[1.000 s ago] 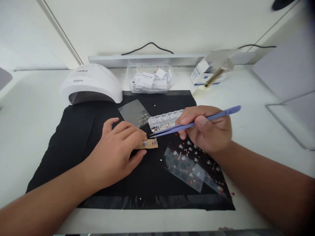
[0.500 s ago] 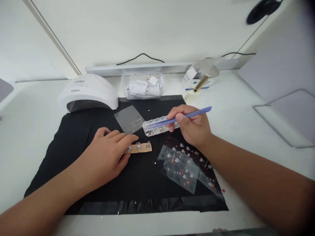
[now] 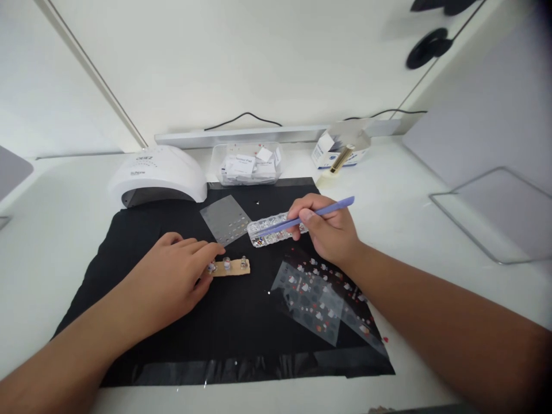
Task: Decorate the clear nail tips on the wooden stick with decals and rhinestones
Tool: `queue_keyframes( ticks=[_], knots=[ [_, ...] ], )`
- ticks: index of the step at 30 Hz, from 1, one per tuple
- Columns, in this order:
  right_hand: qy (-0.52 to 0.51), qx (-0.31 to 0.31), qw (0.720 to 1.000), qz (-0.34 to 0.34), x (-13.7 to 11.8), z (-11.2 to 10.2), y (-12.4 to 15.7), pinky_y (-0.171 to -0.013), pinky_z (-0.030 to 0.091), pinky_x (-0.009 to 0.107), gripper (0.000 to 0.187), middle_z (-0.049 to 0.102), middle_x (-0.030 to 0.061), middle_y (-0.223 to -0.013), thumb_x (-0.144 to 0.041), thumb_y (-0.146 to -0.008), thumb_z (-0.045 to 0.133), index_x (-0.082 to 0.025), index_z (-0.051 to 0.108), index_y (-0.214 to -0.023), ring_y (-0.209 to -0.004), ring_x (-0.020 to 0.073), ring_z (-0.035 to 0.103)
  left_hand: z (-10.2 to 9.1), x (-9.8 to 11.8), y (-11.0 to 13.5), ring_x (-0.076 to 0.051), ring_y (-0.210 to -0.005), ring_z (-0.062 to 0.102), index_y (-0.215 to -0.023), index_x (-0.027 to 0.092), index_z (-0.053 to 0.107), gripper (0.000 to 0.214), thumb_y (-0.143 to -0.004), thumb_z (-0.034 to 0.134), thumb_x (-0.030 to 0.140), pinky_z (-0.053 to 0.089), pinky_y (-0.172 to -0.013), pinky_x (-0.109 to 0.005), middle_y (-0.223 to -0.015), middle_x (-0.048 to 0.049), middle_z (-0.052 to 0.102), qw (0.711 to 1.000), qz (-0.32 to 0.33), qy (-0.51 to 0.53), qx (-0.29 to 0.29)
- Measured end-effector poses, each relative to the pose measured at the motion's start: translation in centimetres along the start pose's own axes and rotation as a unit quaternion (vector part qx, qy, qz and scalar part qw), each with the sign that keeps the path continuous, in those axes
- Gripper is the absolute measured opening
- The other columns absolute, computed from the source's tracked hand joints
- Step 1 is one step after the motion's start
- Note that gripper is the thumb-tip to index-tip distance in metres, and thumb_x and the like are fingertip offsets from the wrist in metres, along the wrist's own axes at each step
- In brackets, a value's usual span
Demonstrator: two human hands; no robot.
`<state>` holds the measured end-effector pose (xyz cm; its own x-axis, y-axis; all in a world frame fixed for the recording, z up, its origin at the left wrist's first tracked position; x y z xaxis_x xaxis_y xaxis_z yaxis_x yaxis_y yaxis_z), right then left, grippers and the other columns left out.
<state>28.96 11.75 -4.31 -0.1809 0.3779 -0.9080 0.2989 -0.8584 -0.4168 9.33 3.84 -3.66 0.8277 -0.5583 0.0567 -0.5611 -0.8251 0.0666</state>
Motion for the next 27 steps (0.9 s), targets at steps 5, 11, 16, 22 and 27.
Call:
queue_keyframes(
  ticks=[5, 11, 16, 22, 27],
  knots=[
    [-0.009, 0.020, 0.999, -0.036, -1.5, -0.1, -0.1, -0.046, 0.045, 0.022, 0.028, 0.064, -0.0029, -0.063, -0.045, -0.088, 0.068, -0.018, 0.066, -0.081, -0.047, 0.0086, 0.058, 0.3, -0.5, 0.3, -0.023, -0.088, 0.068, -0.114, 0.023, 0.060, 0.029, -0.090, 0.045, 0.021, 0.043, -0.085, -0.043, -0.101, -0.0033, 0.073, 0.999, -0.003, -0.006, -0.044],
    [0.017, 0.055, 0.986, -0.154, -6.4, -0.3, -0.5, -0.043, 0.044, 0.025, 0.019, 0.066, -0.0014, -0.066, -0.038, -0.091, 0.066, -0.020, 0.069, -0.083, -0.048, 0.0102, 0.059, -0.3, -1.7, 0.6, -0.027, -0.087, 0.068, -0.114, 0.020, 0.062, 0.031, -0.087, 0.045, 0.020, 0.046, -0.080, -0.042, -0.101, -0.0074, 0.072, 0.996, -0.040, 0.000, -0.078],
    [0.064, 0.085, 0.962, -0.250, -11.6, -0.2, -0.6, -0.041, 0.044, 0.028, 0.022, 0.062, -0.0017, -0.063, -0.042, -0.091, 0.065, -0.022, 0.068, -0.081, -0.046, 0.0124, 0.058, -0.5, -3.6, 0.8, -0.022, -0.085, 0.067, -0.114, 0.026, 0.062, 0.034, -0.082, 0.052, 0.027, 0.047, -0.070, -0.031, -0.098, -0.0019, 0.071, 0.981, -0.096, 0.128, -0.115],
    [0.060, 0.092, 0.956, -0.272, -16.1, -0.4, -0.2, -0.037, 0.044, 0.029, 0.021, 0.062, -0.0002, -0.063, -0.043, -0.089, 0.068, -0.024, 0.068, -0.081, -0.045, 0.0138, 0.058, -0.7, -6.4, 1.0, -0.019, -0.079, 0.066, -0.117, 0.028, 0.060, 0.038, -0.080, 0.052, 0.030, 0.047, -0.067, -0.028, -0.097, -0.0005, 0.071, 0.980, -0.106, 0.139, -0.098],
    [0.048, 0.034, 0.968, -0.244, -16.4, -0.4, 1.3, -0.039, 0.044, 0.029, 0.016, 0.063, 0.0026, -0.064, -0.034, -0.089, 0.070, -0.019, 0.074, -0.085, -0.047, 0.0145, 0.060, -0.2, -7.3, 0.8, -0.020, -0.079, 0.066, -0.115, 0.027, 0.062, 0.038, -0.079, 0.052, 0.031, 0.045, -0.067, -0.028, -0.099, -0.0025, 0.071, 0.981, -0.117, 0.127, -0.085]
  ],
)
Point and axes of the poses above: each hand's wrist, its own y-axis away from the middle knuckle, its own z-axis out of the palm, x = y × z, the point moved 9 cm from there along -y, towards the middle knuckle
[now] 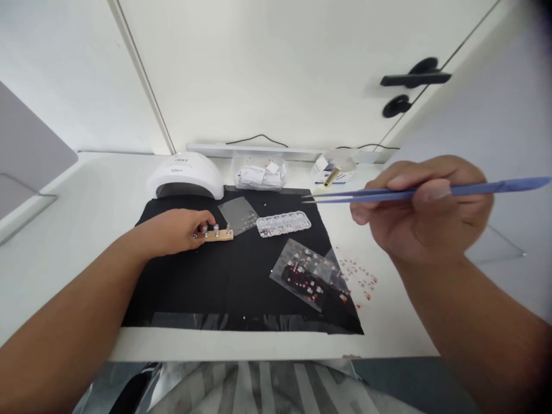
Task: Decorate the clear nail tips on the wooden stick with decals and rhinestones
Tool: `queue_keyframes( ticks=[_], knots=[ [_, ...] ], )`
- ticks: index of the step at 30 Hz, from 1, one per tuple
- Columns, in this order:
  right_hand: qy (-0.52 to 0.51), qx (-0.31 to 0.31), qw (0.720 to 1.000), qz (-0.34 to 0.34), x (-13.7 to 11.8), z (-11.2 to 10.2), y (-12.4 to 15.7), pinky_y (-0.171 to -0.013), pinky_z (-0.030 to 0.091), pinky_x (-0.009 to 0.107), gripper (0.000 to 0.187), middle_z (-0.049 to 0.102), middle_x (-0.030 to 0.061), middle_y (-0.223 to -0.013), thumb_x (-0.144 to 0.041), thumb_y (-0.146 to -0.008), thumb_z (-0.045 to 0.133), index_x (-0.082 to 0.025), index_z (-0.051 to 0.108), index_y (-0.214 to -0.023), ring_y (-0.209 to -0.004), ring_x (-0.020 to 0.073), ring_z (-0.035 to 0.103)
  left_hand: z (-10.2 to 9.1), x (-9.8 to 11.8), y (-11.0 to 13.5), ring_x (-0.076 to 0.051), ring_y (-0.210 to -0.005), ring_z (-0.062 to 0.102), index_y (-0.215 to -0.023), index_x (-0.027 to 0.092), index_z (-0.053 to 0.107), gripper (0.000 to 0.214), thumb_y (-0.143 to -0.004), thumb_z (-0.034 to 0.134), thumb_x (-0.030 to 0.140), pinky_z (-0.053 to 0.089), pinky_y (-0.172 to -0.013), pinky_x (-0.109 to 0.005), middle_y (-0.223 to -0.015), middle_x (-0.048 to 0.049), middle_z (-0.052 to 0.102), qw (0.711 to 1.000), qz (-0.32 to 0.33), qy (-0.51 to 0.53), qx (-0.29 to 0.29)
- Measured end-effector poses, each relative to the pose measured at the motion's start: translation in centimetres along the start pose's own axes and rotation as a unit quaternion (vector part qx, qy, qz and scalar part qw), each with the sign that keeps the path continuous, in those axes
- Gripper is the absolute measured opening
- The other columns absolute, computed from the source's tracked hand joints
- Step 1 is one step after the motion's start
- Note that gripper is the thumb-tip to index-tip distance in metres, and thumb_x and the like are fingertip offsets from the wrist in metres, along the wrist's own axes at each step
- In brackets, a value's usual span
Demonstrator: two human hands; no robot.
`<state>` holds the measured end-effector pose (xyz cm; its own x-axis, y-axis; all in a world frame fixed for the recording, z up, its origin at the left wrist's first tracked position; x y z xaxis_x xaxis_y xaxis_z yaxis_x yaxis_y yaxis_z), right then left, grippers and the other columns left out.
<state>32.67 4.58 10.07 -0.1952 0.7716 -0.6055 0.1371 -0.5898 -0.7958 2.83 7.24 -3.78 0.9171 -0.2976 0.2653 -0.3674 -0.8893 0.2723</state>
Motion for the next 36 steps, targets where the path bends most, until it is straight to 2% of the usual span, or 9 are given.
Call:
queue_keyframes(
  ticks=[5, 8, 11, 14, 16, 21, 27, 33, 36],
  knots=[
    [-0.020, -0.063, 0.998, 0.023, 1.1, 0.5, 2.8, -0.039, 0.044, 0.033, 0.016, 0.065, 0.0070, -0.065, -0.030, -0.088, 0.069, -0.018, 0.078, -0.091, -0.048, 0.0167, 0.060, -0.2, 0.0, 0.3, -0.021, -0.083, 0.065, -0.117, 0.027, 0.061, 0.040, -0.078, 0.055, 0.033, 0.045, -0.070, -0.029, -0.101, -0.0025, 0.071, 1.000, -0.020, -0.007, 0.004],
    [-0.031, -0.075, 0.995, 0.066, 3.2, 0.5, 4.6, -0.042, 0.045, 0.036, 0.015, 0.066, 0.0079, -0.066, -0.031, -0.087, 0.068, -0.020, 0.078, -0.092, -0.050, 0.0173, 0.060, -1.1, -0.1, 0.9, -0.020, -0.086, 0.065, -0.117, 0.026, 0.060, 0.039, -0.079, 0.056, 0.033, 0.047, -0.072, -0.028, -0.103, -0.0021, 0.070, 0.999, -0.034, 0.008, 0.015],
    [-0.065, -0.080, 0.988, 0.116, 5.6, 0.6, 6.5, -0.042, 0.044, 0.034, 0.013, 0.065, 0.0064, -0.067, -0.027, -0.089, 0.065, -0.022, 0.075, -0.095, -0.051, 0.0166, 0.060, -2.4, -0.6, 1.5, -0.018, -0.084, 0.064, -0.116, 0.025, 0.060, 0.037, -0.080, 0.059, 0.034, 0.048, -0.073, -0.028, -0.100, -0.0012, 0.069, 0.995, -0.042, 0.064, 0.061],
    [-0.054, -0.137, 0.973, 0.178, 7.6, 1.6, 8.4, -0.045, 0.047, 0.033, 0.014, 0.062, 0.0036, -0.064, -0.028, -0.094, 0.059, -0.024, 0.072, -0.097, -0.053, 0.0167, 0.059, -3.1, -1.7, 1.6, -0.018, -0.081, 0.063, -0.114, 0.024, 0.059, 0.036, -0.081, 0.060, 0.037, 0.048, -0.072, -0.029, -0.093, -0.0014, 0.068, 0.990, -0.061, 0.069, 0.105],
    [-0.040, -0.177, 0.965, 0.189, 8.1, 2.2, 9.3, -0.046, 0.047, 0.032, 0.014, 0.062, 0.0031, -0.065, -0.028, -0.096, 0.056, -0.026, 0.069, -0.098, -0.053, 0.0160, 0.059, -2.9, -2.3, 1.3, -0.020, -0.081, 0.063, -0.114, 0.024, 0.059, 0.036, -0.082, 0.059, 0.038, 0.048, -0.072, -0.031, -0.092, -0.0021, 0.068, 0.991, -0.067, 0.048, 0.104],
    [0.017, -0.234, 0.959, 0.161, 8.0, 2.5, 9.3, -0.049, 0.047, 0.030, 0.014, 0.062, 0.0031, -0.069, -0.025, -0.095, 0.054, -0.024, 0.067, -0.099, -0.057, 0.0154, 0.058, -1.4, -2.8, 0.2, -0.021, -0.079, 0.064, -0.115, 0.027, 0.059, 0.035, -0.084, 0.056, 0.042, 0.047, -0.069, -0.032, -0.094, -0.0014, 0.069, 0.996, -0.066, 0.018, 0.058],
    [0.056, -0.282, 0.948, 0.139, 7.8, 3.0, 8.8, -0.054, 0.050, 0.026, 0.013, 0.063, 0.0009, -0.069, -0.020, -0.093, 0.053, -0.021, 0.066, -0.095, -0.061, 0.0134, 0.061, -0.9, -0.9, -0.2, -0.018, -0.077, 0.061, -0.116, 0.022, 0.058, 0.032, -0.091, 0.045, 0.037, 0.043, -0.067, -0.028, -0.089, 0.0004, 0.066, 0.996, -0.032, -0.054, 0.058],
    [0.024, -0.291, 0.948, 0.126, 7.4, 3.7, 8.9, -0.056, 0.053, 0.026, 0.013, 0.066, 0.0036, -0.071, -0.018, -0.092, 0.054, -0.019, 0.067, -0.096, -0.063, 0.0145, 0.063, 0.0, -0.1, -0.4, -0.015, -0.076, 0.058, -0.112, 0.023, 0.060, 0.054, -0.096, 0.030, 0.065, 0.043, -0.068, -0.028, -0.094, 0.0001, 0.066, 0.994, 0.023, -0.079, 0.069],
    [0.029, -0.294, 0.947, 0.124, 7.3, 3.7, 9.0, -0.059, 0.055, 0.027, 0.014, 0.068, 0.0046, -0.072, -0.019, -0.093, 0.054, -0.021, 0.067, -0.096, -0.066, 0.0162, 0.065, 0.5, 0.0, -0.6, -0.016, -0.077, 0.058, -0.110, 0.021, 0.061, 0.064, -0.094, 0.025, 0.071, 0.043, -0.070, -0.029, -0.095, -0.0003, 0.065, 0.994, 0.037, -0.075, 0.065]
  ],
)
Point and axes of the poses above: each hand's wrist, its own y-axis away from the middle knuckle, its own z-axis out of the palm, x = y × z, the point moved 9 cm from there along -y, towards the middle knuckle
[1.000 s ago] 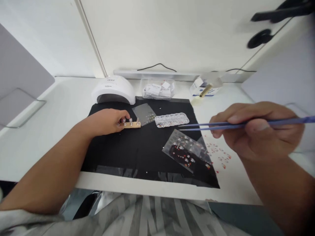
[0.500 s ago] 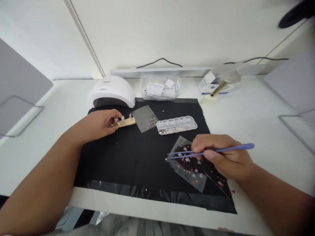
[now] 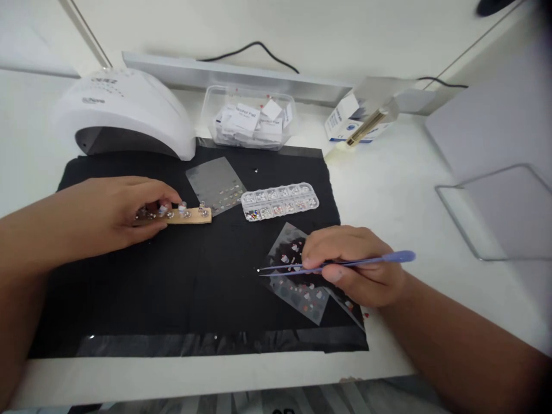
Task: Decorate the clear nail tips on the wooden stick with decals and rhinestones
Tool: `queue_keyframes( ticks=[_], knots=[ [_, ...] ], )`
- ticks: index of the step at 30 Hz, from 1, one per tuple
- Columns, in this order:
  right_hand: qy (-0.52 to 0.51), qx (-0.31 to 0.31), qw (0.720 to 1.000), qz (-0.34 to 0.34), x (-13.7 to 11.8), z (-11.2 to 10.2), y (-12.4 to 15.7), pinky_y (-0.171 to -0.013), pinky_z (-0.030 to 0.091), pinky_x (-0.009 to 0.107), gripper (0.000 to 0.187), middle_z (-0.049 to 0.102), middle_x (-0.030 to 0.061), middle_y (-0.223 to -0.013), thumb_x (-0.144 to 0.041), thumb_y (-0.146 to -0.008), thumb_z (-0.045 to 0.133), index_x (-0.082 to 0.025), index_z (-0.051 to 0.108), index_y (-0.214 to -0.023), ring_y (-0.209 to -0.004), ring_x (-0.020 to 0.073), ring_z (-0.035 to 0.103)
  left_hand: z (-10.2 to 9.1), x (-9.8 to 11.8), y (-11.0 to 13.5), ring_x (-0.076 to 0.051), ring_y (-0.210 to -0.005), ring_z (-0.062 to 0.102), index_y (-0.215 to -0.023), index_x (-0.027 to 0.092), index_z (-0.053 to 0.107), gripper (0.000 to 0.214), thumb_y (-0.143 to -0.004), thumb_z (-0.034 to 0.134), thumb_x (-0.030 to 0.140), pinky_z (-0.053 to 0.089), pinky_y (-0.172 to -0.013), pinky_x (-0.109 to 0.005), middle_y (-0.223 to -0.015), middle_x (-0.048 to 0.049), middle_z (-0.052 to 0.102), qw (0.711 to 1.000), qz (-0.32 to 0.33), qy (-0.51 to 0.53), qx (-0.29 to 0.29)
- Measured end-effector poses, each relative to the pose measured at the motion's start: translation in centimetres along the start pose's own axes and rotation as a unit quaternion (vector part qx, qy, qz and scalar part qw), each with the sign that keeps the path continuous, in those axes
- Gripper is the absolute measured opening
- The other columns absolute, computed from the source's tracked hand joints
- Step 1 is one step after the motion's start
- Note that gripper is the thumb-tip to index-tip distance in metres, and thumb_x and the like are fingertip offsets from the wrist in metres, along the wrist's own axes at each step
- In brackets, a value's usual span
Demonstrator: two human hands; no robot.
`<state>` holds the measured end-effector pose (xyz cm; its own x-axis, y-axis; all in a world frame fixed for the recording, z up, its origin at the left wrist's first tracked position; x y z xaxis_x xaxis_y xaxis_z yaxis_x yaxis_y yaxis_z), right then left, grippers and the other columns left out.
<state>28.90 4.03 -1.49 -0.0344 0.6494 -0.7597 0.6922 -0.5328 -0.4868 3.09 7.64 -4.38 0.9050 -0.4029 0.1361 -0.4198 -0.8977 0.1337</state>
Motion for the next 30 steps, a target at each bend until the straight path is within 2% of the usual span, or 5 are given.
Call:
queue_keyframes(
  ticks=[3, 7, 10, 23, 30],
  knots=[
    [-0.004, -0.003, 1.000, 0.008, 0.1, 0.1, 0.2, -0.060, 0.055, 0.028, 0.014, 0.068, 0.0037, -0.071, -0.021, -0.095, 0.053, -0.022, 0.067, -0.097, -0.067, 0.0164, 0.065, 0.1, -0.2, -0.1, -0.014, -0.075, 0.057, -0.111, 0.020, 0.061, 0.061, -0.092, 0.028, 0.069, 0.043, -0.073, -0.029, -0.091, 0.0004, 0.064, 1.000, 0.002, 0.011, 0.006],
    [-0.004, 0.002, 1.000, 0.014, 0.3, 0.2, 0.4, -0.063, 0.055, 0.027, 0.015, 0.067, 0.0041, -0.073, -0.025, -0.097, 0.052, -0.019, 0.066, -0.095, -0.069, 0.0152, 0.065, 0.4, -0.8, -0.2, -0.017, -0.074, 0.061, -0.113, 0.025, 0.061, 0.044, -0.086, 0.045, 0.055, 0.043, -0.068, -0.027, -0.090, 0.0009, 0.067, 1.000, -0.012, 0.010, -0.005],
    [-0.007, 0.002, 1.000, 0.014, 0.3, 0.3, 0.5, -0.064, 0.055, 0.026, 0.016, 0.067, 0.0040, -0.073, -0.024, -0.098, 0.052, -0.018, 0.066, -0.095, -0.070, 0.0145, 0.064, 0.3, -1.0, -0.3, -0.018, -0.074, 0.062, -0.113, 0.027, 0.061, 0.038, -0.083, 0.050, 0.047, 0.044, -0.065, -0.026, -0.091, 0.0010, 0.068, 1.000, -0.025, 0.006, -0.003],
    [-0.014, -0.010, 1.000, 0.019, 0.5, 0.4, 0.6, -0.063, 0.055, 0.027, 0.016, 0.067, 0.0046, -0.073, -0.022, -0.097, 0.051, -0.020, 0.067, -0.097, -0.069, 0.0156, 0.064, -0.1, 0.0, -0.2, -0.011, -0.067, 0.056, -0.118, 0.018, 0.060, 0.048, -0.092, 0.040, 0.053, 0.041, -0.063, -0.021, -0.088, 0.0016, 0.066, 1.000, -0.007, -0.026, 0.009],
    [-0.018, -0.025, 0.999, 0.012, 0.4, 0.7, 0.5, -0.064, 0.055, 0.027, 0.016, 0.066, 0.0051, -0.072, -0.019, -0.096, 0.052, -0.017, 0.067, -0.098, -0.069, 0.0152, 0.064, 0.1, -0.2, -0.1, -0.012, -0.068, 0.059, -0.119, 0.020, 0.059, 0.045, -0.090, 0.043, 0.051, 0.042, -0.062, -0.022, -0.088, 0.0025, 0.066, 0.999, 0.006, -0.031, 0.012]
  ],
)
Point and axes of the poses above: each hand's wrist, its own y-axis away from the middle knuckle, its own z-axis out of the palm, x = y × z, the point moved 9 cm from there along -y, towards the middle knuckle
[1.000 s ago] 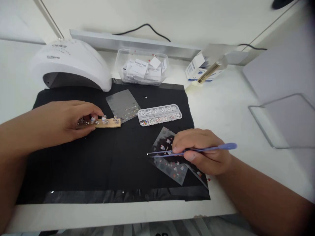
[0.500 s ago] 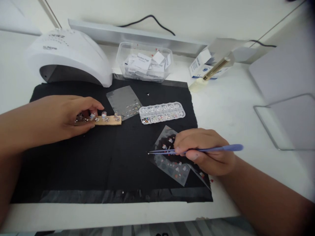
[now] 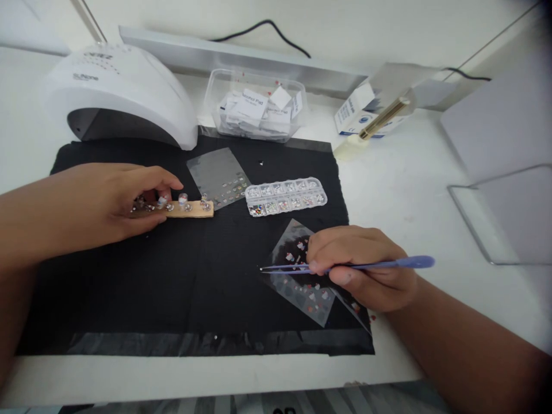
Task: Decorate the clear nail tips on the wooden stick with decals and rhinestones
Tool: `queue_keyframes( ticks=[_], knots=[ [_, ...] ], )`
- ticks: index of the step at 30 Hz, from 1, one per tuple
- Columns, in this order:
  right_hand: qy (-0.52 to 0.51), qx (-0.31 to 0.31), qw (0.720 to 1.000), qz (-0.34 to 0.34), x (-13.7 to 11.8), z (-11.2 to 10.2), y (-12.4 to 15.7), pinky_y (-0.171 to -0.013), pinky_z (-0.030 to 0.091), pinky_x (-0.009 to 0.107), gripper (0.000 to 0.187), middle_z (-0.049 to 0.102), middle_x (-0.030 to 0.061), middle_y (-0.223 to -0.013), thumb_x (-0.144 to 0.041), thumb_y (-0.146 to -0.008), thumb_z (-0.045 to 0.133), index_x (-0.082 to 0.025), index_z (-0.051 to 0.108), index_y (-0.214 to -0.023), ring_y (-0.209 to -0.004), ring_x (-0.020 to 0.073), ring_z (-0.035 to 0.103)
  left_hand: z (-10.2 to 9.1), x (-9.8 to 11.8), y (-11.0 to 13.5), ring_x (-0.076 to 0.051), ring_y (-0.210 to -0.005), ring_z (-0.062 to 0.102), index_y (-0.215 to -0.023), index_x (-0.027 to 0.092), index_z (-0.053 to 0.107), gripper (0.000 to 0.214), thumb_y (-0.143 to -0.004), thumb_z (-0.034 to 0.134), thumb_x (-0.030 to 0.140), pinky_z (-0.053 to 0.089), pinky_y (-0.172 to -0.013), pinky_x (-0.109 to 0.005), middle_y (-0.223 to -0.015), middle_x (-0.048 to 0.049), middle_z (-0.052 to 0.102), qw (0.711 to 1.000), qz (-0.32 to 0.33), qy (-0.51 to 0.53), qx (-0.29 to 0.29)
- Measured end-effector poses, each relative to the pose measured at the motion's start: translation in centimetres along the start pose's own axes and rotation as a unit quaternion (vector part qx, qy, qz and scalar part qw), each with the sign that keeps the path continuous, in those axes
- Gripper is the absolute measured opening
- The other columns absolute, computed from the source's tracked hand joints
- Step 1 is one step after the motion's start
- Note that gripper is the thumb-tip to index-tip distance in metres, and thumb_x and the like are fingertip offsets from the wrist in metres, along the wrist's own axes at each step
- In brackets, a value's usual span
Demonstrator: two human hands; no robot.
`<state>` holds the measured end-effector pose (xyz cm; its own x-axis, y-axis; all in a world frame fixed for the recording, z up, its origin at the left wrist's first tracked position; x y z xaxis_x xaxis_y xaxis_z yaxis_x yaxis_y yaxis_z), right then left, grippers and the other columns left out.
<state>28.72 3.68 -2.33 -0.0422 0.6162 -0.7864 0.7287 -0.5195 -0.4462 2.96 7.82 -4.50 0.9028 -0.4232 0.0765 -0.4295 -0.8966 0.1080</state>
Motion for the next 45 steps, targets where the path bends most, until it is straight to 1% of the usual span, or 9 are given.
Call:
queue_keyframes(
  ticks=[11, 20, 26, 30, 32, 35, 39, 40, 45],
  knots=[
    [0.008, 0.003, 1.000, -0.011, -0.3, 0.0, -0.1, -0.067, 0.056, 0.027, 0.016, 0.067, 0.0045, -0.072, -0.019, -0.097, 0.051, -0.017, 0.066, -0.096, -0.070, 0.0152, 0.063, 0.0, -0.3, -0.1, -0.014, -0.065, 0.059, -0.115, 0.028, 0.060, 0.038, -0.083, 0.051, 0.048, 0.040, -0.060, -0.023, -0.084, 0.0046, 0.066, 1.000, -0.001, 0.023, 0.013],
    [0.035, 0.011, 0.999, -0.011, -0.5, -0.1, 0.1, -0.070, 0.058, 0.028, 0.016, 0.068, 0.0032, -0.073, -0.021, -0.098, 0.050, -0.019, 0.066, -0.097, -0.072, 0.0151, 0.066, 0.2, -0.6, -0.2, -0.015, -0.065, 0.058, -0.116, 0.028, 0.061, 0.043, -0.081, 0.049, 0.051, 0.041, -0.060, -0.024, -0.085, 0.0037, 0.067, 1.000, -0.012, 0.021, 0.003],
    [0.011, 0.011, 1.000, -0.005, -0.3, -0.2, 0.0, -0.067, 0.058, 0.029, 0.017, 0.068, 0.0043, -0.073, -0.018, -0.096, 0.051, -0.019, 0.068, -0.100, -0.072, 0.0167, 0.066, 0.1, 0.0, 0.0, -0.014, -0.066, 0.058, -0.120, 0.023, 0.058, 0.036, -0.091, 0.047, 0.042, 0.041, -0.061, -0.024, -0.087, 0.0009, 0.067, 0.999, -0.023, 0.013, -0.027],
    [-0.036, 0.030, 0.999, 0.006, 0.2, -0.4, 0.2, -0.065, 0.056, 0.029, 0.019, 0.067, 0.0049, -0.076, -0.017, -0.095, 0.052, -0.019, 0.070, -0.103, -0.072, 0.0161, 0.065, -0.2, 0.4, 0.2, -0.018, -0.077, 0.063, -0.120, 0.023, 0.056, 0.033, -0.092, 0.050, 0.039, 0.045, -0.066, -0.027, -0.095, -0.0003, 0.068, 1.000, -0.001, 0.008, -0.025],
    [-0.064, 0.056, 0.996, 0.020, 0.7, -0.7, 0.5, -0.063, 0.055, 0.029, 0.019, 0.066, 0.0042, -0.076, -0.020, -0.096, 0.053, -0.020, 0.071, -0.104, -0.070, 0.0154, 0.063, -0.1, 1.0, 0.1, -0.019, -0.081, 0.063, -0.121, 0.024, 0.055, 0.031, -0.093, 0.050, 0.037, 0.045, -0.069, -0.027, -0.098, -0.0006, 0.067, 0.999, 0.018, 0.000, -0.032],
    [-0.117, 0.108, 0.987, 0.034, 1.5, -1.2, 1.0, -0.059, 0.052, 0.030, 0.020, 0.065, 0.0032, -0.076, -0.025, -0.096, 0.055, -0.021, 0.072, -0.105, -0.064, 0.0144, 0.061, 0.1, 2.9, 0.0, -0.019, -0.084, 0.063, -0.121, 0.024, 0.054, 0.027, -0.096, 0.050, 0.032, 0.047, -0.074, -0.030, -0.102, -0.0012, 0.067, 0.997, 0.071, 0.009, -0.039],
    [-0.186, 0.159, 0.966, 0.084, 2.6, -1.5, 1.1, -0.052, 0.049, 0.029, 0.017, 0.064, 0.0005, -0.074, -0.030, -0.095, 0.058, -0.024, 0.073, -0.100, -0.055, 0.0117, 0.059, 0.1, 5.7, 0.0, -0.021, -0.090, 0.064, -0.121, 0.022, 0.055, 0.027, -0.096, 0.049, 0.029, 0.048, -0.079, -0.034, -0.106, -0.0049, 0.067, 0.989, 0.140, 0.034, -0.007],
    [-0.199, 0.173, 0.960, 0.096, 2.8, -1.7, 1.1, -0.050, 0.049, 0.028, 0.016, 0.064, -0.0002, -0.072, -0.031, -0.095, 0.059, -0.024, 0.073, -0.097, -0.053, 0.0112, 0.058, -0.1, 6.2, 0.0, -0.021, -0.087, 0.065, -0.121, 0.022, 0.055, 0.027, -0.095, 0.050, 0.030, 0.048, -0.078, -0.034, -0.103, -0.0046, 0.068, 0.987, 0.152, 0.039, 0.015],
    [-0.255, 0.232, 0.926, 0.151, 3.8, -2.0, 0.8, -0.042, 0.045, 0.021, 0.017, 0.066, -0.0006, -0.067, -0.034, -0.093, 0.063, -0.020, 0.071, -0.086, -0.047, 0.0090, 0.059, 0.2, 8.3, 0.0, -0.022, -0.089, 0.066, -0.122, 0.021, 0.054, 0.027, -0.096, 0.047, 0.026, 0.049, -0.080, -0.036, -0.104, -0.0058, 0.069, 0.979, 0.194, 0.042, 0.039]
  ],
)
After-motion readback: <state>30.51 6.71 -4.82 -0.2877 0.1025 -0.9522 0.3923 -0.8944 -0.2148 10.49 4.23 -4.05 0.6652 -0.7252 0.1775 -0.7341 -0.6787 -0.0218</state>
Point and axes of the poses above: each hand's wrist, its own y-axis away from the middle knuckle, its own z-axis out of the palm, x = y × z, the point moved 9 cm from there along -y, towards the middle knuckle
